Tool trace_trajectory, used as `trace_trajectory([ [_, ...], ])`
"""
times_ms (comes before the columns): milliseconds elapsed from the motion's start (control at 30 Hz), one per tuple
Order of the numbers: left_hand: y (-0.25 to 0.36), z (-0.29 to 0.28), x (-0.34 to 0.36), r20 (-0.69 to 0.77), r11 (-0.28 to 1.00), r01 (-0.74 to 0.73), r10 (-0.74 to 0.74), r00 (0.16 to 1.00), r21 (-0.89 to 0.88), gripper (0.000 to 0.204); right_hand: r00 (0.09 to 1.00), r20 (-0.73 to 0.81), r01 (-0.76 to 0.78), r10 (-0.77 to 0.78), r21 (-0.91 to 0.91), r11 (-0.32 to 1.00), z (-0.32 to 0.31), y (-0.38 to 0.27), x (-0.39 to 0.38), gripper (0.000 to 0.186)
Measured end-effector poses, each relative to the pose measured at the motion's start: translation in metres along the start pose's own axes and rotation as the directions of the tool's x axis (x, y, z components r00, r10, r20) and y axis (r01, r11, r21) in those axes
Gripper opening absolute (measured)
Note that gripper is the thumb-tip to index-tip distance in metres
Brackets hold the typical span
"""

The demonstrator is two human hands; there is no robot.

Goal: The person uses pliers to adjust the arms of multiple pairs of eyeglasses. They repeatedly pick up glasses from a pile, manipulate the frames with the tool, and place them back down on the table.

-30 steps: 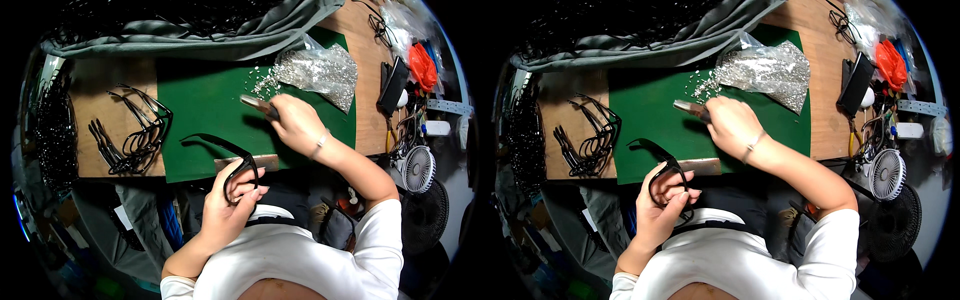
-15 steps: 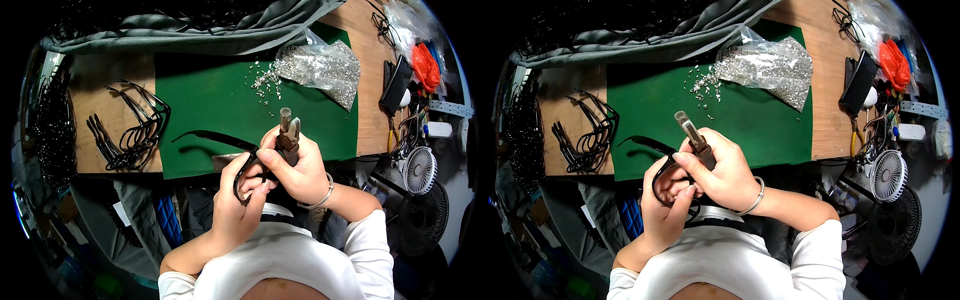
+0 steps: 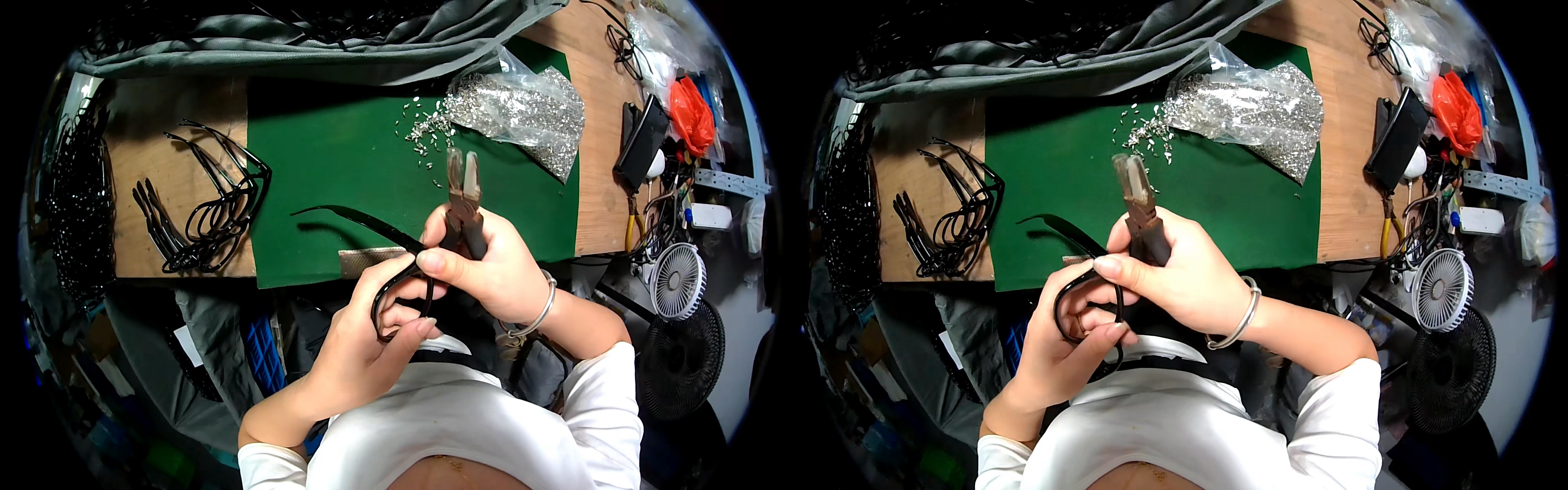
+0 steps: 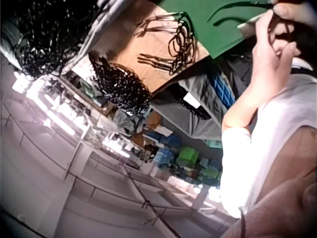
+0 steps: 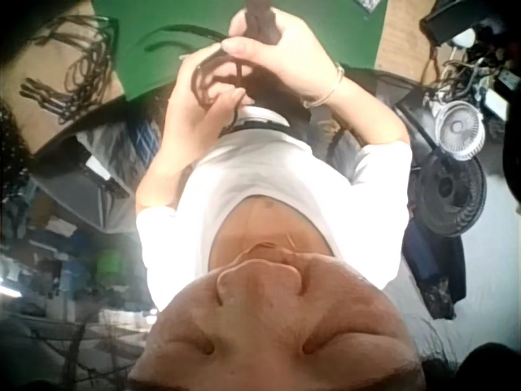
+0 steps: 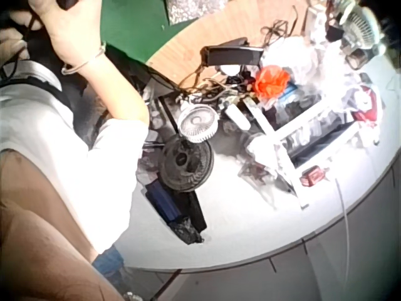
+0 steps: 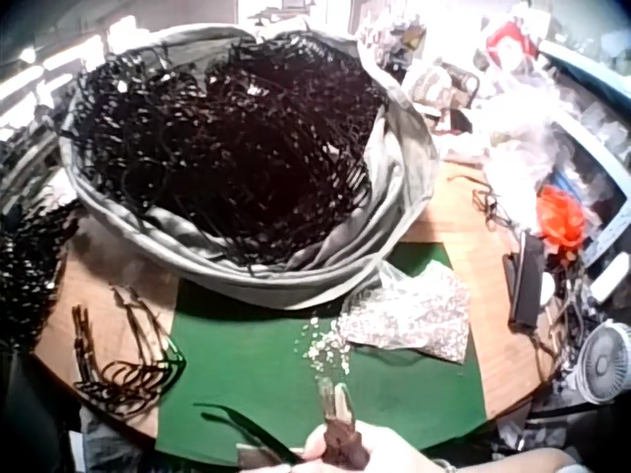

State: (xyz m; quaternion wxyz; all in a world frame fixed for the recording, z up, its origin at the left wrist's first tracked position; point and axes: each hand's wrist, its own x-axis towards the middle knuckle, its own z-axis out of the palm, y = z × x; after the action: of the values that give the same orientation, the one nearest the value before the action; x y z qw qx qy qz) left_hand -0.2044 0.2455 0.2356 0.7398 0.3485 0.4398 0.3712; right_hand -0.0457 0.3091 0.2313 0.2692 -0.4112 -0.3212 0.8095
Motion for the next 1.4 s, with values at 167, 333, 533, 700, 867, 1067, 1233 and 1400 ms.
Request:
trace_trajectory([
  [167,-0.001,0.000,-0.004,-0.008,1.000,0.025,-0.026,1.000,-0.015,0.053,0.999,0.013,-0.048,0.048,-0.018,0.999,-0.001,-0.001,-0.001,0.020],
  [333,0.008,-0.005,-0.008,0.078,0.951,0.116,-0.097,0.992,-0.288,0.054,0.991,0.102,-0.096,0.091,0.043,0.994,0.001,-0.005,-0.002,0.021],
  [533,0.016,-0.017,-0.018,0.105,0.938,0.174,-0.148,0.983,-0.301,0.052,0.992,0.128,0.057,0.018,-0.562,0.825,-0.018,-0.012,-0.014,0.021],
  [700,0.014,-0.018,-0.018,0.115,0.939,0.197,-0.171,0.979,-0.282,0.046,0.891,0.304,0.004,0.337,-0.748,0.664,-0.022,-0.018,-0.021,0.029],
  [867,0.012,-0.018,-0.020,0.119,0.955,0.188,-0.164,0.979,-0.230,0.043,0.885,0.359,0.122,0.296,-0.792,0.598,-0.020,-0.024,-0.016,0.028],
  [1067,0.011,-0.015,-0.020,0.088,0.960,0.223,-0.211,0.974,-0.169,0.041,0.873,0.332,0.117,0.356,-0.853,0.508,-0.016,-0.032,-0.009,0.029],
  [1233,0.009,-0.007,-0.018,0.065,0.962,0.213,-0.205,0.977,-0.173,0.040,0.962,0.265,0.231,0.067,-0.918,0.323,-0.014,-0.013,-0.016,0.036],
  [1400,0.011,-0.005,-0.017,0.064,0.965,0.202,-0.194,0.979,-0.168,0.042,0.932,0.251,0.119,0.262,-0.893,0.433,-0.018,-0.026,-0.011,0.039],
])
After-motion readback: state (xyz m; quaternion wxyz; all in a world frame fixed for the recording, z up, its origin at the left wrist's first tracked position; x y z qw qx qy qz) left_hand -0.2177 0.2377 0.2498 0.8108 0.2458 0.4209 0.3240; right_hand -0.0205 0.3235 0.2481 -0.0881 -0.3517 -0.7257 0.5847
